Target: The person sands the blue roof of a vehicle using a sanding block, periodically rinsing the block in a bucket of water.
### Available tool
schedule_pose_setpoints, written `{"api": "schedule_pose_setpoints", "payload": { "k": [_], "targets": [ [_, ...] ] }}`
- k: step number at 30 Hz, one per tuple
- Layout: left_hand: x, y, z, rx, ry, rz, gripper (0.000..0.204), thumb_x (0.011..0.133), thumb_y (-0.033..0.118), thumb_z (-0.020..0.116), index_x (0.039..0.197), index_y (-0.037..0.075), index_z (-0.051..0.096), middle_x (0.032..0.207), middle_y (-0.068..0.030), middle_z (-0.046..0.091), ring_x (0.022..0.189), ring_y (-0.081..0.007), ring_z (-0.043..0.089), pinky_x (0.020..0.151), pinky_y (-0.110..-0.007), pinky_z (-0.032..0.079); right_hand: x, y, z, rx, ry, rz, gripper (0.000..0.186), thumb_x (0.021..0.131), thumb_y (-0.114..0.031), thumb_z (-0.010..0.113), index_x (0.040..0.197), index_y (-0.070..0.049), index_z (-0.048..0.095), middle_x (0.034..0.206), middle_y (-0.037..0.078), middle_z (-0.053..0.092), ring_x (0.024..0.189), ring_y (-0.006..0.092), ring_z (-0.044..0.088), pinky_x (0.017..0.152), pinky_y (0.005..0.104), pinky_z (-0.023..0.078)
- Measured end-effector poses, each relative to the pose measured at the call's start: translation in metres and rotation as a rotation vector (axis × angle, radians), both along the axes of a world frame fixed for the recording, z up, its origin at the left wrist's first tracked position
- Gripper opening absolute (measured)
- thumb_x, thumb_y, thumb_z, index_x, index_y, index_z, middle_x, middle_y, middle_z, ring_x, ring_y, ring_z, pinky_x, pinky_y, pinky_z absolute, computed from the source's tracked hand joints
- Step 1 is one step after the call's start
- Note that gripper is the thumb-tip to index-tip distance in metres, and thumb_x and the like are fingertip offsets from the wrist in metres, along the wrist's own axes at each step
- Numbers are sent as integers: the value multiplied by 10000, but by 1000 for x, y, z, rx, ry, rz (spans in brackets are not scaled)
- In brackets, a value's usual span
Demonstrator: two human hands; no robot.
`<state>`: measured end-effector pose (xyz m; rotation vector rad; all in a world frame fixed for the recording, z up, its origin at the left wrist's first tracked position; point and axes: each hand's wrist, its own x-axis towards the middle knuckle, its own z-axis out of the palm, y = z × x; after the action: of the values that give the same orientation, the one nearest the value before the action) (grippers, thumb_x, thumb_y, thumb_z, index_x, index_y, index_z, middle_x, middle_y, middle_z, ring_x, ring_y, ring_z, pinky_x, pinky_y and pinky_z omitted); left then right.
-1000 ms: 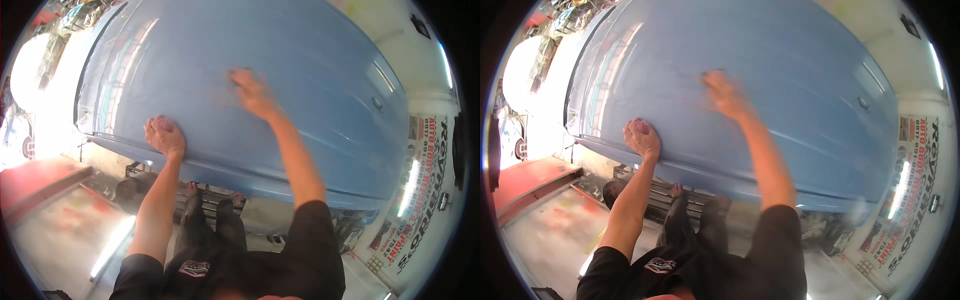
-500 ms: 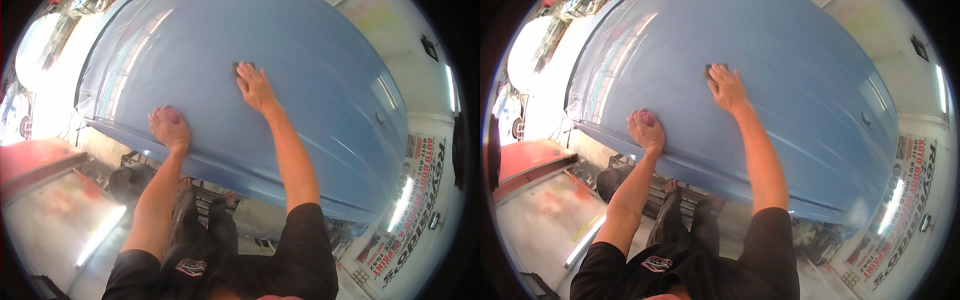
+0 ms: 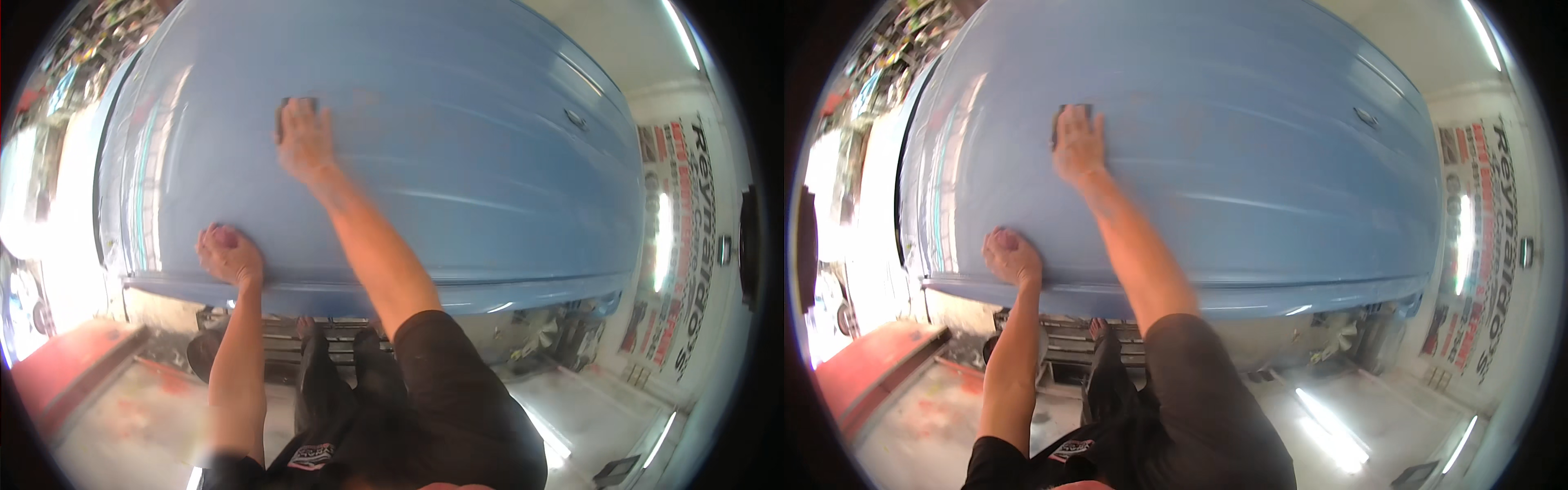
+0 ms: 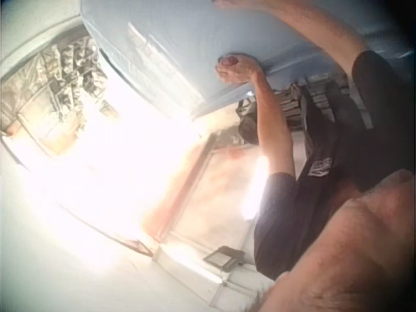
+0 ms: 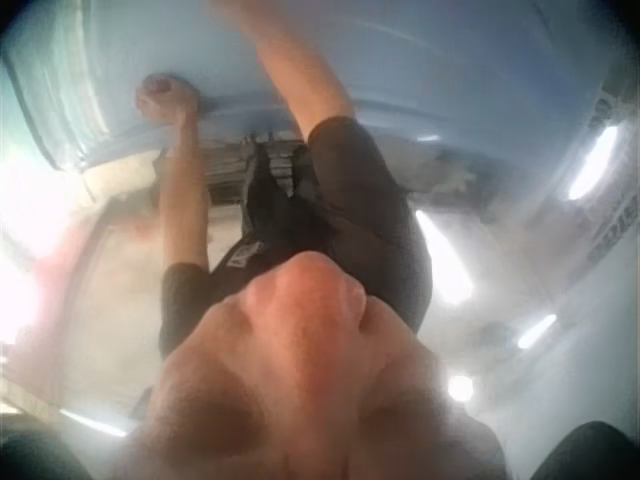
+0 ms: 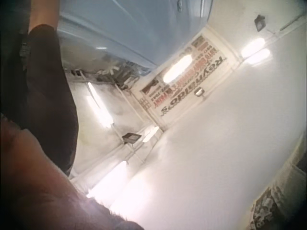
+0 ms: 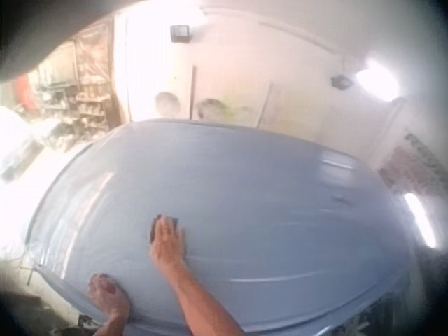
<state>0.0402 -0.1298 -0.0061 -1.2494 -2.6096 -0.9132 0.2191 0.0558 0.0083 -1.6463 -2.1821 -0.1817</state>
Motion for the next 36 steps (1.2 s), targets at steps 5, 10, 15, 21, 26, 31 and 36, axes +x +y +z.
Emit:
{"api": "schedule_pose_setpoints", "payload": {
  "k": [5, 10, 15, 21, 26, 31, 36],
  "targets": [
    [-5, 1, 5, -36, 80, 40, 287, 939, 205, 688, 1206, 99, 688, 1335, -158, 634, 1262, -374, 579, 1048, -495, 472, 165, -42, 32, 114, 232, -204, 341, 954, -269, 633, 1243, -93, 595, 1288, 160, 614, 1203, 396, 579, 943, 587, 455],
    [16, 4, 3, -15, 54, -8, 278, 944, 211, 684, 1197, 95, 684, 1313, -145, 642, 1228, -359, 599, 1029, -485, 490, 365, -75, 43, 108, 75, -817, 278, 997, -257, 569, 1215, -86, 595, 1350, 144, 583, 1296, 385, 521, 1039, 711, 340],
    [0, 8, 11, -51, 23, 58, 300, 944, 213, 683, 1219, 94, 671, 1281, -140, 645, 1202, -355, 604, 1003, -477, 503, 206, -57, 43, 58, 110, -244, 303, 1012, -258, 532, 1249, -81, 598, 1438, 128, 576, 1406, 379, 457, 1168, 718, 231],
    [20, 7, 2, -87, -1, 25, 299, 961, 217, 674, 1229, 85, 665, 1296, -139, 629, 1214, -350, 592, 1002, -474, 508, 426, -107, 25, 56, 13, -586, 461, 1072, -319, 436, 1461, -99, 545, 1530, 134, 545, 1445, 345, 465, 1188, 560, 354],
    [9, 7, -3, -45, 2, 23, 295, 970, 221, 673, 1225, 74, 664, 1265, -147, 641, 1196, -350, 606, 996, -480, 511, 435, -87, 52, 25, 4, -635, 392, 1020, -224, 518, 1377, -79, 587, 1407, 165, 601, 1326, 380, 548, 1130, 563, 404],
    [-8, 7, 4, -54, 22, 39, 286, 979, 244, 665, 1216, 84, 667, 1261, -149, 639, 1194, -348, 608, 992, -475, 513, 290, -97, 13, 45, 211, -373, 345, 1016, -205, 593, 1323, -50, 622, 1433, 181, 588, 1348, 389, 530, 1096, 642, 389],
    [9, 6, 9, -109, 40, 66, 282, 986, 277, 653, 1204, 98, 671, 1262, -134, 642, 1180, -344, 615, 976, -474, 520, 389, -152, 26, -28, 303, -555, 359, 1071, -283, 470, 1346, -92, 600, 1451, 146, 580, 1385, 335, 518, 1187, 644, 275]
  ]
}}
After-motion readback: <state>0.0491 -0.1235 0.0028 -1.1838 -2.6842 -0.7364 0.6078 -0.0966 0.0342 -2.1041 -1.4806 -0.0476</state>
